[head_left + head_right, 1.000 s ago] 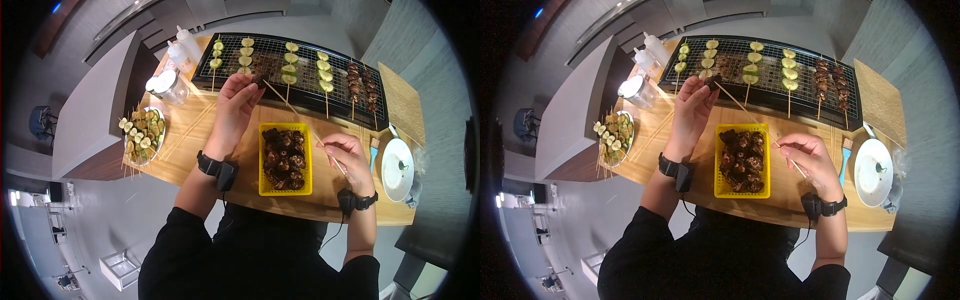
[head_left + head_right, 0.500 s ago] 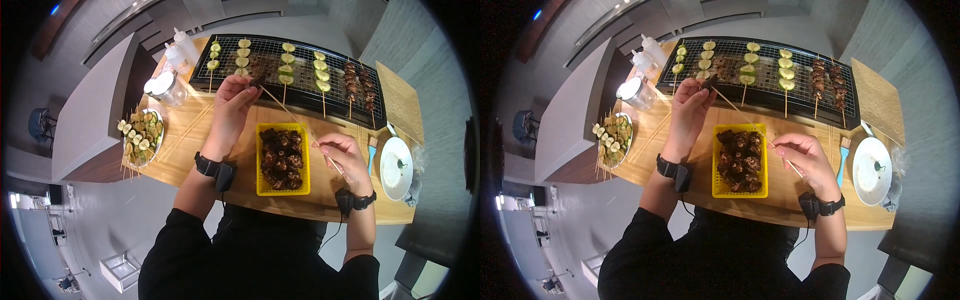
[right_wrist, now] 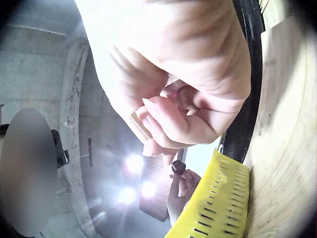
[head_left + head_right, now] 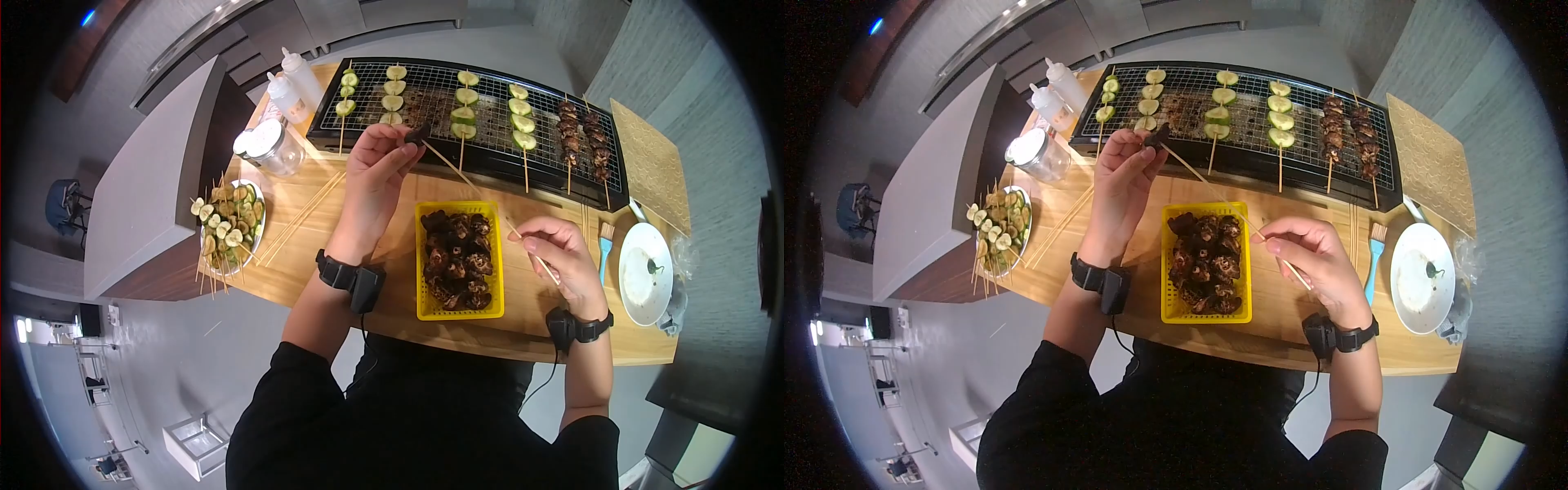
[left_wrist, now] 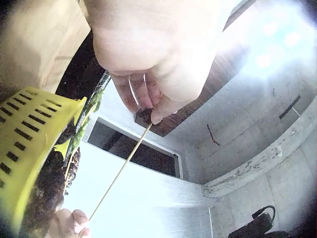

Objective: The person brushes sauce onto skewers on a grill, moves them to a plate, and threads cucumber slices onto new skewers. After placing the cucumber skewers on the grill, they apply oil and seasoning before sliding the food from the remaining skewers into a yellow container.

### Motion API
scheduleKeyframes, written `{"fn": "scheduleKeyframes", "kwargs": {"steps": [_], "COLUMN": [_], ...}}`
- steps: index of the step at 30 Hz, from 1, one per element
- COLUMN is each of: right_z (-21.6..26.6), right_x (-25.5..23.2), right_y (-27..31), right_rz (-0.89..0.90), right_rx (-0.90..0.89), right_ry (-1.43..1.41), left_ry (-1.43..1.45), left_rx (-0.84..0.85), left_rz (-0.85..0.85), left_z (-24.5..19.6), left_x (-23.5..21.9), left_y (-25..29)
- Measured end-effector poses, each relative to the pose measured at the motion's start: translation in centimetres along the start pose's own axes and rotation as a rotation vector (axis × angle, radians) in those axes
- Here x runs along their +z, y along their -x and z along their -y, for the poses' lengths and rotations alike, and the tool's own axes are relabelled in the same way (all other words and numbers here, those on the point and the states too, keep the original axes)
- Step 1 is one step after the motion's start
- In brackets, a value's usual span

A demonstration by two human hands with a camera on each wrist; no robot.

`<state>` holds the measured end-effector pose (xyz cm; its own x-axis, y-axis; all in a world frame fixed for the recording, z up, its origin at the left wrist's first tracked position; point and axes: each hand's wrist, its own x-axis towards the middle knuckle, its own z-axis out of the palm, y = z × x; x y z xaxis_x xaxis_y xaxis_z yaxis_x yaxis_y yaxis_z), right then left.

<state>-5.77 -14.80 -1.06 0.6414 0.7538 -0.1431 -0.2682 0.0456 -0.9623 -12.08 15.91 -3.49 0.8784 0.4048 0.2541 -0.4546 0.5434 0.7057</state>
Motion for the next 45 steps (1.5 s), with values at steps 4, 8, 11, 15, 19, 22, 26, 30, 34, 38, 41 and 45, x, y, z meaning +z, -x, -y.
{"fn": "scheduleKeyframes", "kwargs": {"steps": [4,8,11,15,19,22,26,30,34,38,41,45], "right_z": [-0.15,-0.22,-0.04,-0.15,-0.03,0.15,0.07,0.03,-0.04,-0.02,-0.18,-0.13], "right_x": [-0.07,-0.04,0.11,-0.07,0.20,0.38,0.26,0.34,0.39,0.41,0.23,0.53], "right_y": [-0.06,-0.09,-0.06,-0.05,-0.05,-0.05,-0.08,-0.12,-0.12,-0.10,-0.08,-0.07], "right_rz": [-0.003,0.007,0.008,0.018,0.001,-0.001,0.000,0.000,0.008,0.011,0.023,0.017], "right_rx": [-0.005,0.007,0.014,0.015,0.003,0.001,0.006,0.002,-0.005,-0.003,-0.015,-0.037], "right_ry": [-0.007,-0.014,0.000,0.001,-0.014,-0.020,-0.004,0.008,0.011,0.018,0.030,0.022], "left_ry": [0.017,0.027,0.026,0.026,0.007,-0.013,-0.032,0.018,0.026,0.008,-0.010,-0.086], "left_rx": [0.012,0.020,0.019,0.019,0.023,0.025,0.026,-0.022,-0.036,-0.064,-0.100,-0.096], "left_rz": [0.011,0.013,0.015,0.022,0.030,0.032,0.028,-0.030,0.004,0.038,0.073,0.155], "left_z": [0.15,0.21,0.21,0.25,0.31,0.22,0.14,0.01,0.01,0.22,-0.10,-0.16], "left_x": [-0.34,-0.47,-0.42,-0.39,-0.35,-0.19,-0.16,0.18,-0.20,-0.52,0.04,0.46], "left_y": [-0.01,-0.03,-0.01,-0.05,0.00,0.06,0.07,0.06,0.02,-0.05,0.13,0.27]}}
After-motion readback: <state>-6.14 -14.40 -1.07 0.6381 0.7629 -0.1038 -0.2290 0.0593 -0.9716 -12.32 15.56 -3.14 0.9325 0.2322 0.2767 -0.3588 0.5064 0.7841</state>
